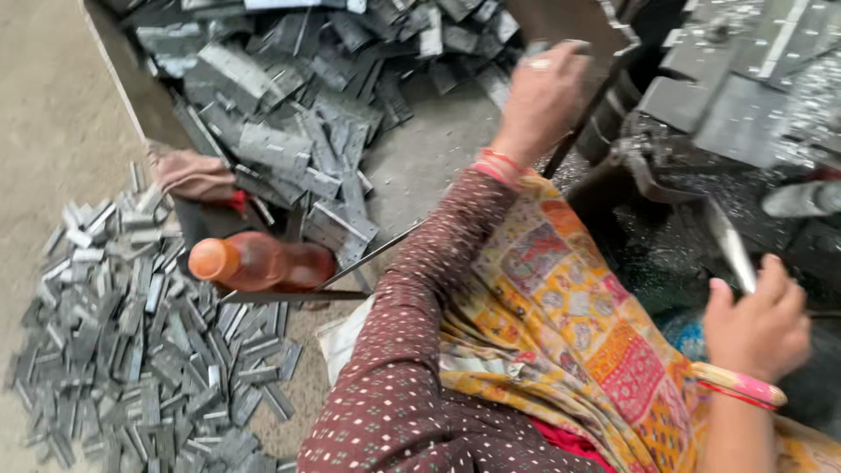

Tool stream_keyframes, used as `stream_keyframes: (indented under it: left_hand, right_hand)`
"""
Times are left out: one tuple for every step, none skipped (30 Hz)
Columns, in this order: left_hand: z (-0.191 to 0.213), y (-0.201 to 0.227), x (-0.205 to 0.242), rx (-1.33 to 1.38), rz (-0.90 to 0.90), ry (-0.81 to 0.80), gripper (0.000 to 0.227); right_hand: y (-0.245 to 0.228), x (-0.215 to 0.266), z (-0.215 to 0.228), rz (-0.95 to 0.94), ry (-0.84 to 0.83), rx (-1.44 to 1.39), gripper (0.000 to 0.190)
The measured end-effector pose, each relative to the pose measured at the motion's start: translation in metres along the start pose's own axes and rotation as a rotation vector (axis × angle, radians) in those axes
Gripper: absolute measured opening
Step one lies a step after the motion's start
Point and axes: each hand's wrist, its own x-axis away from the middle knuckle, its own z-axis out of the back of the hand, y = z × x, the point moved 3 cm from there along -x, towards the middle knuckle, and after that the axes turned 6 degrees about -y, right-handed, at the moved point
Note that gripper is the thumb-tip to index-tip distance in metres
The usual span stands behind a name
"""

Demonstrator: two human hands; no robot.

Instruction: The person sits on the floor and repeatedly places metal brackets under a drill press, activates the machine to drill holes, and then removes the finished pieces. The processed brackets are placed into a nearby bin.

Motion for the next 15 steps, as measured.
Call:
stream_keyframes:
  left_hand:
    - [-0.002, -0.046, 0.017, -0.082, 0.081, -0.122, 0.026]
    - [0.005, -0.091, 0.046, -0.17, 0.141, -0.124, 0.024]
    - [0.006, -0.132, 0.065, -0.234, 0.219, -0.166, 0.014]
    - [0.008, -0.172, 0.081, -0.406, 0.294, -0.266, 0.016]
    - [0.018, -0.209, 0.106, -0.564, 0.343, -0.339, 0.018]
    - [0.028, -0.241, 0.126, -0.637, 0.395, -0.442, 0.018]
    - [0.044, -0.262, 0.145, -0.704, 0.343, -0.394, 0.018]
    - [0.055, -0.283, 0.159, -0.594, 0.361, -0.473, 0.019]
    - [0.067, -0.297, 0.171, -0.482, 0.379, -0.549, 0.023]
    - [0.07, -0.302, 0.174, -0.428, 0.326, -0.608, 0.027]
    - [0.075, -0.304, 0.173, -0.378, 0.274, -0.662, 0.032]
    - [0.087, -0.307, 0.178, -0.327, 0.222, -0.715, 0.038]
    - [0.094, -0.308, 0.178, -0.287, 0.225, -0.753, 0.046]
    - [0.092, -0.308, 0.17, -0.246, 0.228, -0.79, 0.054]
    - [0.09, -0.308, 0.167, -0.203, 0.227, -0.827, 0.063]
  right_hand:
    - [0.006, 0.0, 0.001, 0.023, 0.074, 0.039, 0.054]
    - [0.008, 0.001, -0.003, 0.037, 0.082, 0.076, 0.052]
    - [0.011, 0.0, -0.009, 0.042, 0.085, 0.103, 0.052]
    - [0.013, -0.002, -0.016, 0.047, 0.087, 0.13, 0.051]
    - [0.018, -0.001, -0.019, 0.046, 0.076, 0.15, 0.051]
    - [0.021, -0.002, -0.025, 0.048, 0.067, 0.147, 0.051]
    - [0.025, -0.001, -0.03, 0.043, 0.055, 0.147, 0.05]
    - [0.028, 0.0, -0.033, 0.039, 0.045, 0.125, 0.049]
    - [0.03, 0.001, -0.036, 0.03, 0.037, 0.117, 0.048]
    - [0.033, 0.009, -0.034, 0.021, 0.029, 0.11, 0.048]
    - [0.034, 0.016, -0.03, 0.01, 0.026, 0.113, 0.047]
    - [0.032, 0.008, -0.033, -0.002, 0.011, 0.089, 0.048]
    - [0.028, 0.0, -0.033, -0.014, -0.003, 0.066, 0.049]
    - [0.027, -0.001, -0.028, -0.02, -0.018, 0.05, 0.05]
    - [0.027, 0.0, -0.022, -0.022, -0.032, 0.035, 0.051]
